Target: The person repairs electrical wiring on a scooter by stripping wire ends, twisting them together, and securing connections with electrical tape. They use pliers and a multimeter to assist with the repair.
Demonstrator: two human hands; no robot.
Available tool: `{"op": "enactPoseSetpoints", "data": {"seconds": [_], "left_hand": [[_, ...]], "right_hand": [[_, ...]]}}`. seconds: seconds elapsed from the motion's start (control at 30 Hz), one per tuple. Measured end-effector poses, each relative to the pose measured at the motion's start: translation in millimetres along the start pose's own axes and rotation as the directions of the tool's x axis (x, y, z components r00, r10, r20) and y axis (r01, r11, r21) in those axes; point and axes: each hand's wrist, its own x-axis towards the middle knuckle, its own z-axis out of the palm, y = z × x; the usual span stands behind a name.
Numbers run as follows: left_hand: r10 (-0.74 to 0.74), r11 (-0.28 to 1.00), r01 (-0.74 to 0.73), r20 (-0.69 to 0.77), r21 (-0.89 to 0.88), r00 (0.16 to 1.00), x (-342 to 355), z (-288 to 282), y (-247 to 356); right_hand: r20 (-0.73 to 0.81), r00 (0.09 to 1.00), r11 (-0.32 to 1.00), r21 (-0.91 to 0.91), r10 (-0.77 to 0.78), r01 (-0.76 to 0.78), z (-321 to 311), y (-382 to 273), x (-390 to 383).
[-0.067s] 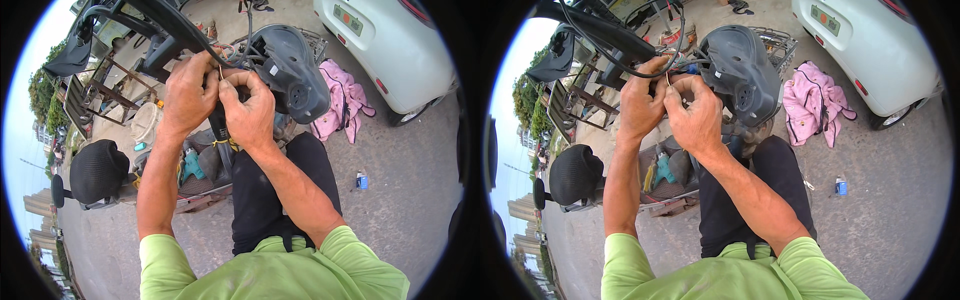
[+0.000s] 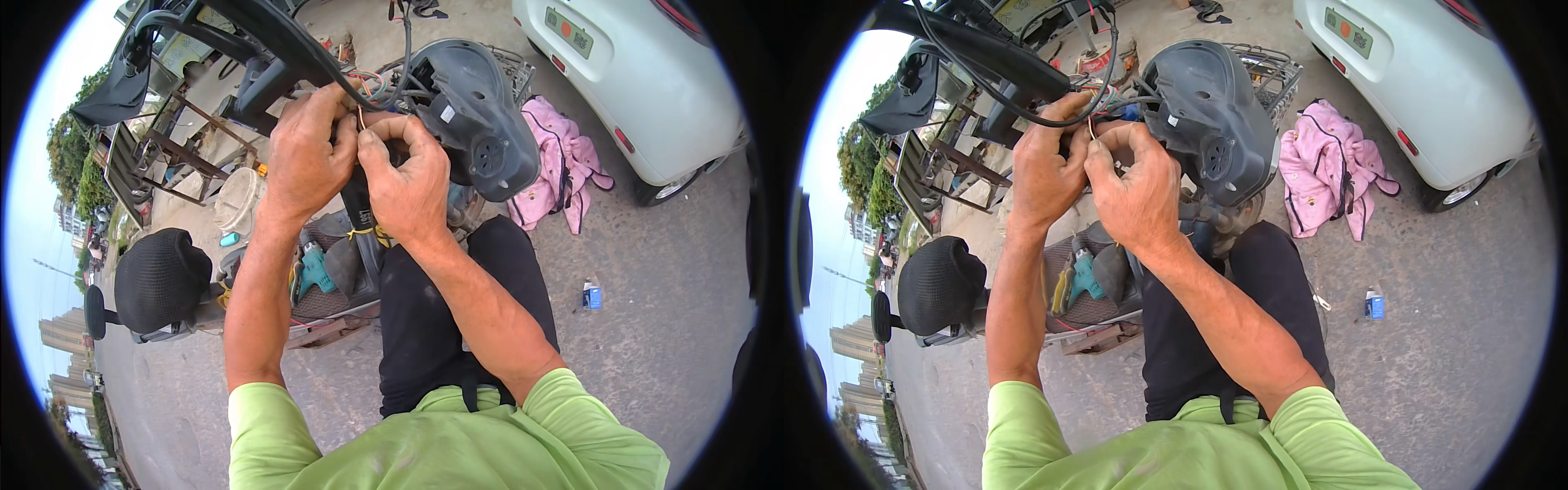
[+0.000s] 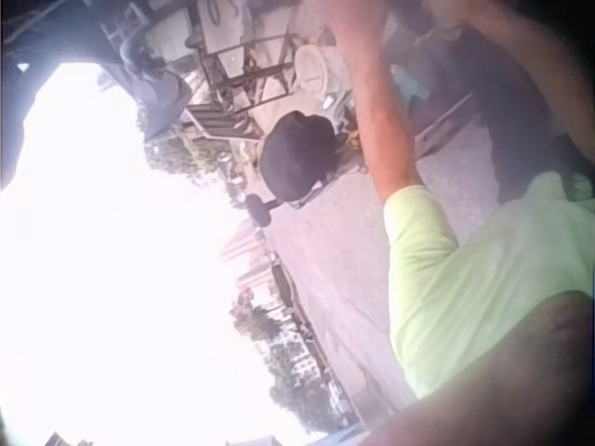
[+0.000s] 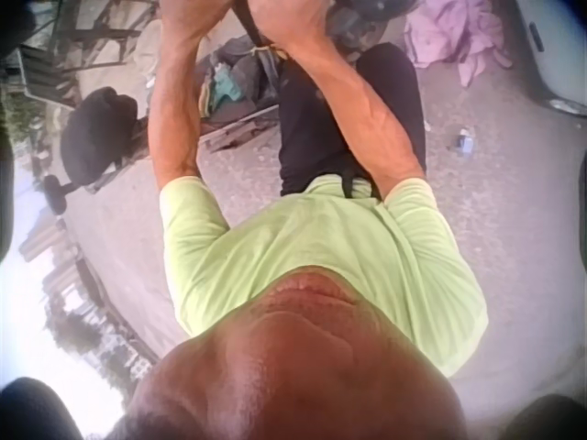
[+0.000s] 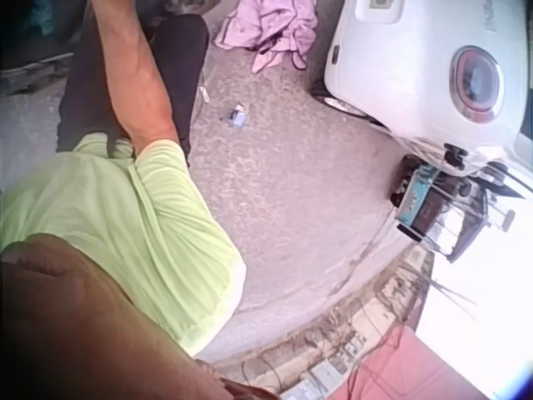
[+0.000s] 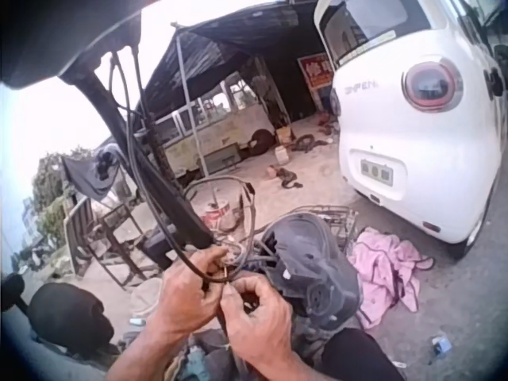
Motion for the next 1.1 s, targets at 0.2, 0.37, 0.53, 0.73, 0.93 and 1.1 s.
{"op": "enactPoseSetpoints", "data": {"seconds": [0.2,0.37,0.53,0.73,0.93,1.1], "left_hand": [[-0.037,0.999,0.037,0.039,0.016,0.999,1.6,-2.4,-0.2],[-0.094,0.996,0.094,0.088,0.012,0.992,2.9,-7.1,8.5],[-0.085,0.996,0.084,0.053,0.02,0.995,0.8,-2.0,3.8],[-0.079,0.996,0.078,0.031,0.048,0.996,1.8,-0.5,4.9],[-0.081,0.993,0.078,0.031,0.086,0.996,-2.9,-1.9,-0.2],[-0.066,0.993,0.062,0.035,0.101,0.997,-2.5,-2.3,-1.4]], "right_hand": [[-0.008,1.0,1.0,-0.009,-0.017,0.017,-0.6,1.6,6.2],[-0.017,0.999,0.999,-0.016,-0.035,0.035,-1.8,0.3,9.1],[-0.004,1.0,0.999,-0.03,-0.027,0.027,-3.5,1.2,12.0],[0.006,0.999,0.997,-0.058,-0.045,0.045,-5.0,2.3,14.2],[0.015,0.999,0.998,-0.039,-0.046,0.047,-4.5,2.5,15.8],[0.029,0.999,0.996,-0.08,-0.022,0.024,-4.6,0.7,18.6]]}}
